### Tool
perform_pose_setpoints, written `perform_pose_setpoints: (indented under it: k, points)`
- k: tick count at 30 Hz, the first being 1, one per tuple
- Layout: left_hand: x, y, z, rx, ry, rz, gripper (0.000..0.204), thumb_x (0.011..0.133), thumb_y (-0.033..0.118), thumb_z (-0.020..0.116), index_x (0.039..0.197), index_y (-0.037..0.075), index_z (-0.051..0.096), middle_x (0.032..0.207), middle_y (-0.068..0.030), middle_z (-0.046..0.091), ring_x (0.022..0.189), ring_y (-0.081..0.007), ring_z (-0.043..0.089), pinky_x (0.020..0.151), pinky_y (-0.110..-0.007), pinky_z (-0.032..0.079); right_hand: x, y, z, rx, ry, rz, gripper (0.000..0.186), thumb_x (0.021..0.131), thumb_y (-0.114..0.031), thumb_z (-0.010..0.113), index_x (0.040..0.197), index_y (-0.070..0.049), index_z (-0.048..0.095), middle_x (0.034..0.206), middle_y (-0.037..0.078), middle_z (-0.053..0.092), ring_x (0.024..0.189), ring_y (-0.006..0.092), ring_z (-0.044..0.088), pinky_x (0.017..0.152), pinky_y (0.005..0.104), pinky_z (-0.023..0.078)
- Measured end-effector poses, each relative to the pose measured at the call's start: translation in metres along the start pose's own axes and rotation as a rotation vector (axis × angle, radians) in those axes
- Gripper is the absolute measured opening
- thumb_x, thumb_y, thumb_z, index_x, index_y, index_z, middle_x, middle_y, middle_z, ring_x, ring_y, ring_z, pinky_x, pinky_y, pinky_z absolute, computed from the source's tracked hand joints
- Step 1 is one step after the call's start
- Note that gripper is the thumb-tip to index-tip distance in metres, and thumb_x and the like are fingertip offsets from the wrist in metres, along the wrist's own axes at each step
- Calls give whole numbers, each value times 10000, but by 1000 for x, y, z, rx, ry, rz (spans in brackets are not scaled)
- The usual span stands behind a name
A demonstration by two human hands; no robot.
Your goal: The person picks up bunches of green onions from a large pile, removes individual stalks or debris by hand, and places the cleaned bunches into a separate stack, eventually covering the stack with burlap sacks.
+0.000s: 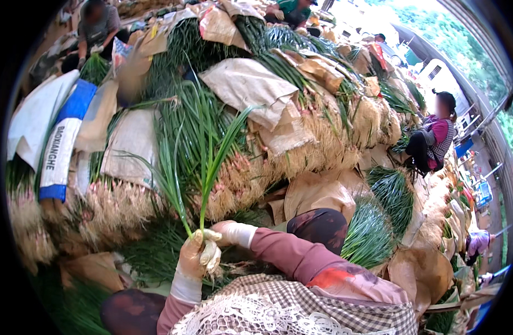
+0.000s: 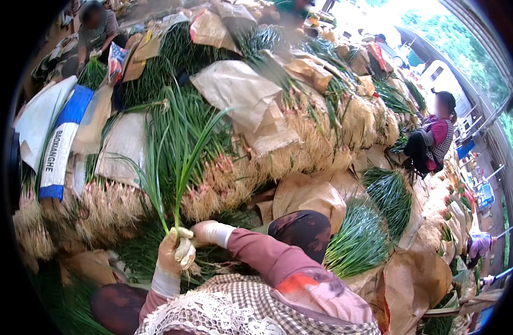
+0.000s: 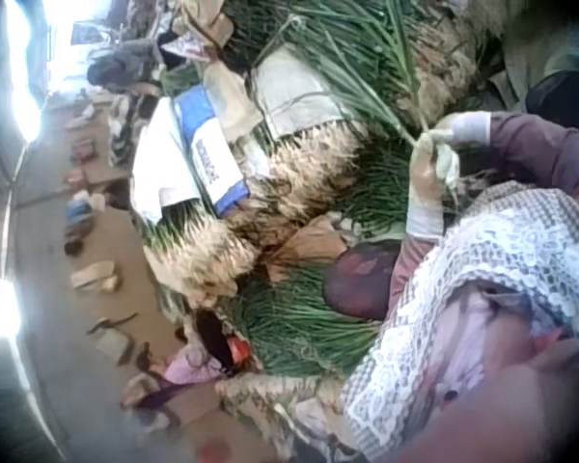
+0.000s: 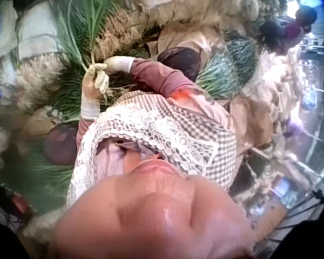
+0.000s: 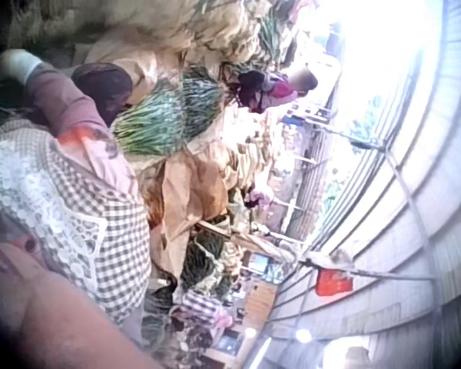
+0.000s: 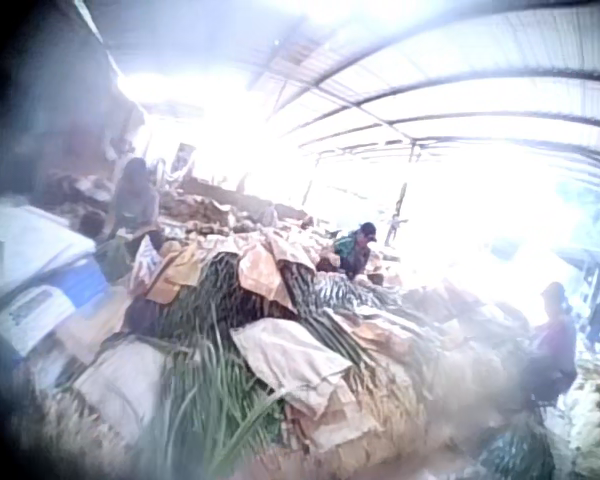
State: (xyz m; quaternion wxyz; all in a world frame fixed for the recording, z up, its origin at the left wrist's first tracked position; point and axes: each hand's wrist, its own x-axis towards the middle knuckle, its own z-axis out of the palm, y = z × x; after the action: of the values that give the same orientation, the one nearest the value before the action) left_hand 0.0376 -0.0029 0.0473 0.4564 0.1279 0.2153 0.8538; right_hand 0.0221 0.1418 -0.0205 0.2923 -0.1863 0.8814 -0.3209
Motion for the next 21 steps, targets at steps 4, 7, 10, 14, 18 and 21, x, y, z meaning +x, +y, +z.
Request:
perform_pose_setpoints:
  k: [4, 7, 10, 14, 18, 21]
  points:
    - [10, -10, 4, 3, 4, -33, 376, 863, 320, 317, 882, -11, 494, 404, 24, 329, 331, -108, 358, 299, -227, 298, -27, -27, -52, 1320, 127, -453, 289, 805, -340, 457, 739, -65, 518, 563, -40, 422, 487, 44, 356, 442, 170, 285]
    - [10, -11, 11, 86, 159, -39, 370, 844, 339, 367, 808, -1, 507, 406, 14, 330, 333, -116, 352, 302, -234, 299, -23, -58, -69, 912, 261, -181, 316, 780, -329, 515, 651, -43, 478, 548, -26, 406, 508, 80, 385, 464, 221, 320]
    - [9, -8, -10, -78, 245, -5, 348, 830, 374, 387, 735, 61, 506, 398, 19, 321, 319, -113, 329, 297, -227, 262, -5, -57, -60, 428, 459, 18, 369, 765, -366, 516, 678, -7, 511, 582, 62, 496, 562, 188, 491, 553, 329, 387]
    - [13, -12, -26, -75, 380, -88, 341, 820, 417, 380, 625, 139, 417, 374, 41, 276, 299, -85, 268, 270, -218, 209, -1, -45, -40, -85, 710, 232, 281, 751, -310, 477, 690, -57, 583, 637, 134, 572, 628, 263, 573, 569, 374, 431]
    - [17, 1, 1, -156, 227, 120, 310, 807, 335, 456, 607, 105, 396, 402, 13, 305, 354, -114, 331, 318, -221, 282, -4, -8, -56, -125, 603, 420, 289, 788, -304, 416, 717, -80, 584, 613, 99, 576, 592, 275, 565, 573, 348, 446]
    - [2, 33, 14, 155, 309, 357, 318, 801, 311, 480, 594, 80, 409, 421, -21, 373, 389, -147, 407, 347, -244, 341, -1, -14, -47, -371, -68, 213, 394, 764, -434, 441, 914, -91, 563, 858, 130, 571, 814, 286, 539, 715, 358, 414]
